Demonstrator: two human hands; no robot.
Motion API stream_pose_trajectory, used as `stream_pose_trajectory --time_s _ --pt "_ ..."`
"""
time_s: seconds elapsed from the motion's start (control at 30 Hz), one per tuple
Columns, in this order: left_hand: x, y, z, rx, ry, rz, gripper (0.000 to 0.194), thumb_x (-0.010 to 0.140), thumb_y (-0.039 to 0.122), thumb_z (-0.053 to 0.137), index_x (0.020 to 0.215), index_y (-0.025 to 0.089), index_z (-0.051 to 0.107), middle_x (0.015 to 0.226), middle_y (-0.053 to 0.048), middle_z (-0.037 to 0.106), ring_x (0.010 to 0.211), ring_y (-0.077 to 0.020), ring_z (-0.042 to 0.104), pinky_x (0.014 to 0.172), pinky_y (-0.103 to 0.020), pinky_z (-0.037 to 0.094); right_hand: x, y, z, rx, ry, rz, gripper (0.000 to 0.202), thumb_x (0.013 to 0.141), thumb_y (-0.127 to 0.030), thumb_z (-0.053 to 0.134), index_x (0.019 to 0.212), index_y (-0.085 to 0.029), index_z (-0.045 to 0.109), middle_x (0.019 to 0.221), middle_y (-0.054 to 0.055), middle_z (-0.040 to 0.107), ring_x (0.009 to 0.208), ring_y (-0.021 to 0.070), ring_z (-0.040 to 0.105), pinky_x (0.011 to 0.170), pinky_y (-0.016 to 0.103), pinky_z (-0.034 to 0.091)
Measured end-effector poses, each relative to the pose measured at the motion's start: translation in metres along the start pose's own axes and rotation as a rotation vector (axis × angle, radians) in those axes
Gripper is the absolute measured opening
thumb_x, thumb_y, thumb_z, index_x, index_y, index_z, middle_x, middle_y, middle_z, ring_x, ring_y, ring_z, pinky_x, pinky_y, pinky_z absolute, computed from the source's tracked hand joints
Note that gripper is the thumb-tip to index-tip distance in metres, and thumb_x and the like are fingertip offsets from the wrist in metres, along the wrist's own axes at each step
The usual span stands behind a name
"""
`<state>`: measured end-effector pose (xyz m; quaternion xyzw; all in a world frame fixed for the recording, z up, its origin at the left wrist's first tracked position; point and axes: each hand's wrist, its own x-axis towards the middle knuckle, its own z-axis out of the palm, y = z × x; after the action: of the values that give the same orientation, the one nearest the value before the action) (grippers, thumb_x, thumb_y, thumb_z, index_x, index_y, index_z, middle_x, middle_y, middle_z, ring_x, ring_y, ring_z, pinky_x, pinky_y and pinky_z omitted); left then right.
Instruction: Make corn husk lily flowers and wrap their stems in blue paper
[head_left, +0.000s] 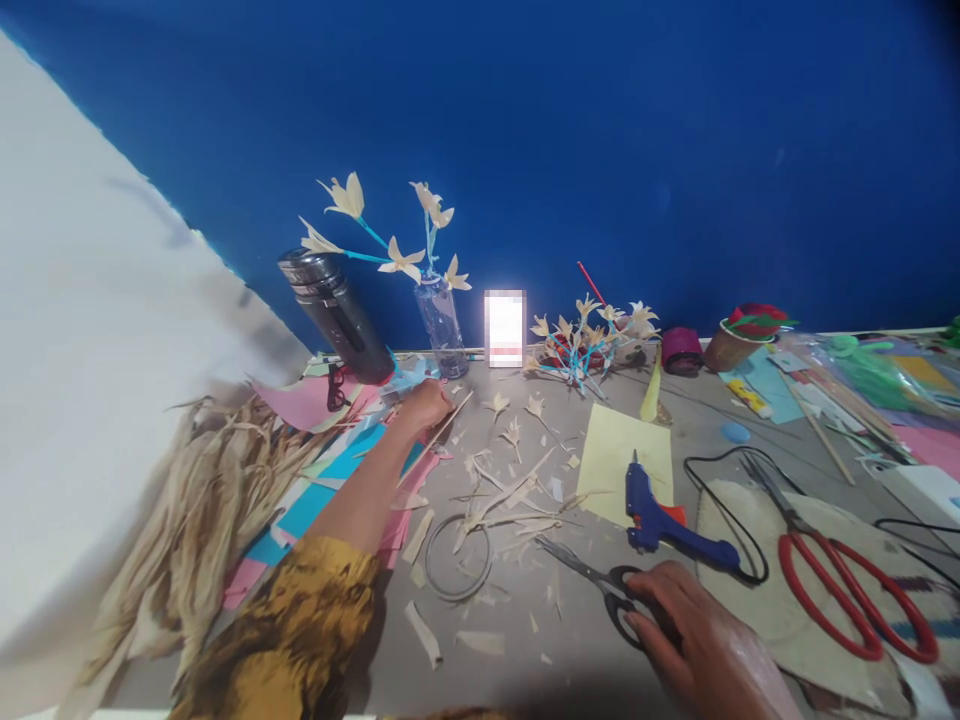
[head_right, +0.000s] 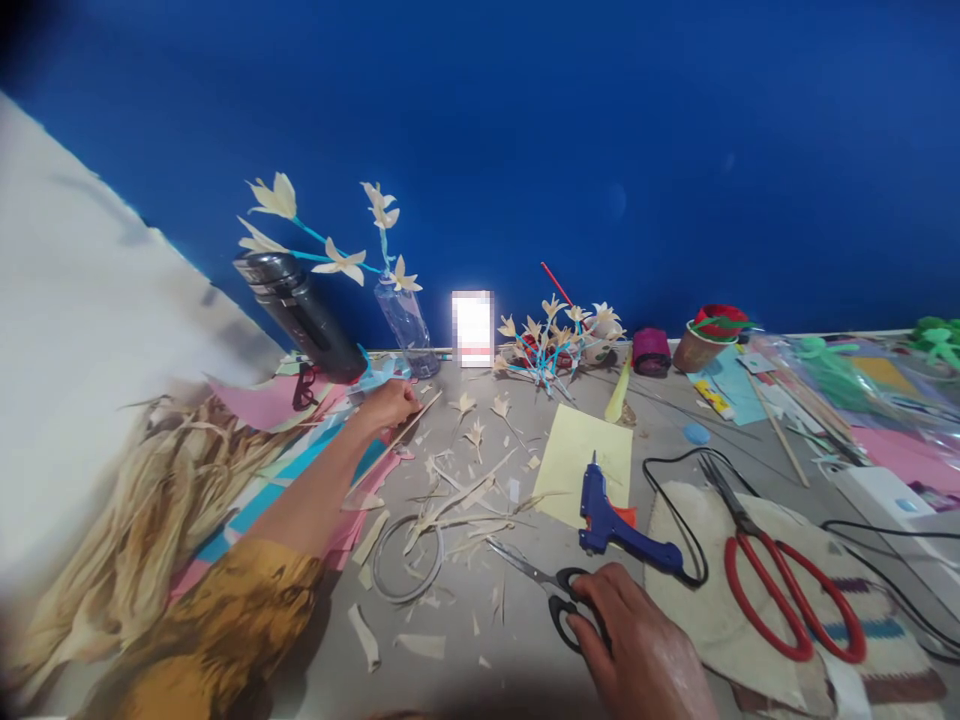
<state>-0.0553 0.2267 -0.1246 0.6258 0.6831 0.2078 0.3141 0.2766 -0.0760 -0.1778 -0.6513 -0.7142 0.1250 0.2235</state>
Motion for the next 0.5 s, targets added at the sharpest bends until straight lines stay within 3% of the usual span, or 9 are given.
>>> stream_pose_trajectory --time_s 0.23,0.4,0.5 --pt "0.0 0.01 0.002 0.099 0.04 -0.043 0.016 0.062 0.02 0.074 0.055 0.02 0.059 0.053 -0.008 0.061 0.072 -0.0295 0.066 0.064 -0.033 0.042 0.001 -0.005 -0.004 -0.005 0.031 -0.023 0.021 0.094 -0.039 0.05 0.1 -0.027 0.067 0.097 0.006 0.071 0.079 0.0201 0.073 0.061 0.026 0.056" --pt "-0.02 0.018 -0.015 -0.089 -0.01 0.022 0.018 0.069 0.026 0.072 0.06 0.02 0.058 0.054 -0.004 0.056 0.058 -0.0193 0.056 0.053 -0.028 0.036 0.002 -0.004 -0.005 -0.036 0.035 -0.031 0.02 0.094 -0.037 0.051 0.1 -0.027 0.068 0.097 0.005 0.071 0.08 0.0196 0.074 0.062 0.026 0.057" --pt "-0.043 0.025 -0.03 -0.281 -0.102 0.058 0.017 0.076 0.033 0.07 0.08 0.017 0.065 0.067 -0.003 0.059 0.051 -0.0114 0.047 0.048 -0.023 0.033 0.003 -0.001 -0.006 -0.02 0.0 -0.056 0.019 0.093 -0.039 0.055 0.1 -0.028 0.069 0.095 0.004 0.072 0.078 0.0192 0.074 0.06 0.025 0.057"
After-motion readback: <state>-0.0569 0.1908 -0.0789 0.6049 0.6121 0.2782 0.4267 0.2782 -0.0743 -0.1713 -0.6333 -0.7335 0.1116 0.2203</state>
